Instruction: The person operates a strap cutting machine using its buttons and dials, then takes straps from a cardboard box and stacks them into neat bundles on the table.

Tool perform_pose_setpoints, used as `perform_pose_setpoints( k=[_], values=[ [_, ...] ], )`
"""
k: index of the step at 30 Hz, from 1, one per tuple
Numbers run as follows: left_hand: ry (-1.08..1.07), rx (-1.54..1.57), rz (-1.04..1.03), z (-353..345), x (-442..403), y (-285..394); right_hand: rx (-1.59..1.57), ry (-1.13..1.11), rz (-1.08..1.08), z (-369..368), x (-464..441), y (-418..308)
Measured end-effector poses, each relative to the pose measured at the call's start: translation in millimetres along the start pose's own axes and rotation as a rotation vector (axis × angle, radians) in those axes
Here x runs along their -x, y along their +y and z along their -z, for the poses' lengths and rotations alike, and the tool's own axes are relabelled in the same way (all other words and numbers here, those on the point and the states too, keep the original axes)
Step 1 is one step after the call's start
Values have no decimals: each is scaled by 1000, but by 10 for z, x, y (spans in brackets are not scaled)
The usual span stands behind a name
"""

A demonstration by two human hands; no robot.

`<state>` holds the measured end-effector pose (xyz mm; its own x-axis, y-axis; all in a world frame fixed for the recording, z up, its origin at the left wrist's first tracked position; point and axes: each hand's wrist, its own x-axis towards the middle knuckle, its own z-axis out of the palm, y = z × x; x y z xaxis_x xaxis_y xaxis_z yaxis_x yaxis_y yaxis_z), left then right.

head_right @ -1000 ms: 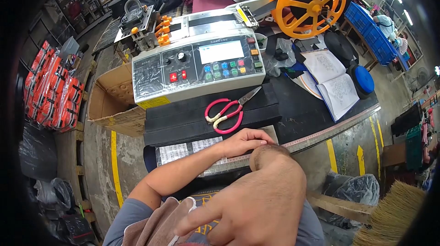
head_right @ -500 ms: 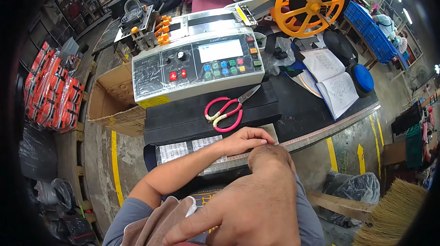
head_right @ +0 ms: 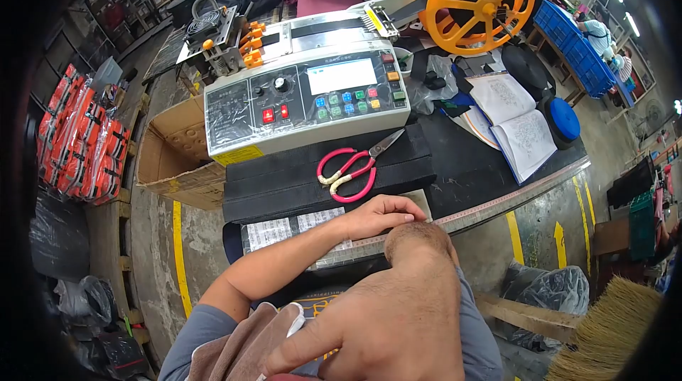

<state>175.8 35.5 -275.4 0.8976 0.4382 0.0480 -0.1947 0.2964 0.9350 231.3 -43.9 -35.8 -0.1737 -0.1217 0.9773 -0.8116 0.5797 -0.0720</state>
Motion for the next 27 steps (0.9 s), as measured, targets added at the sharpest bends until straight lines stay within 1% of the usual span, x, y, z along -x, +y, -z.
perform_pose_setpoints(
  k=[8,16,23,27],
  values=[
    [-1,49,-21,20,-6,-31,25,-7,8,-9,19,-11],
    [-8,-6,7,-2,-3,-5,27,45,-8,-97,74,-44],
    [-2,-45,-30,13,-4,-2,-34,1,-28,-22,12,-22],
    [-20,-3,14,17,-5,-21,-46,-35,-38,-12,47,-37]
  ],
)
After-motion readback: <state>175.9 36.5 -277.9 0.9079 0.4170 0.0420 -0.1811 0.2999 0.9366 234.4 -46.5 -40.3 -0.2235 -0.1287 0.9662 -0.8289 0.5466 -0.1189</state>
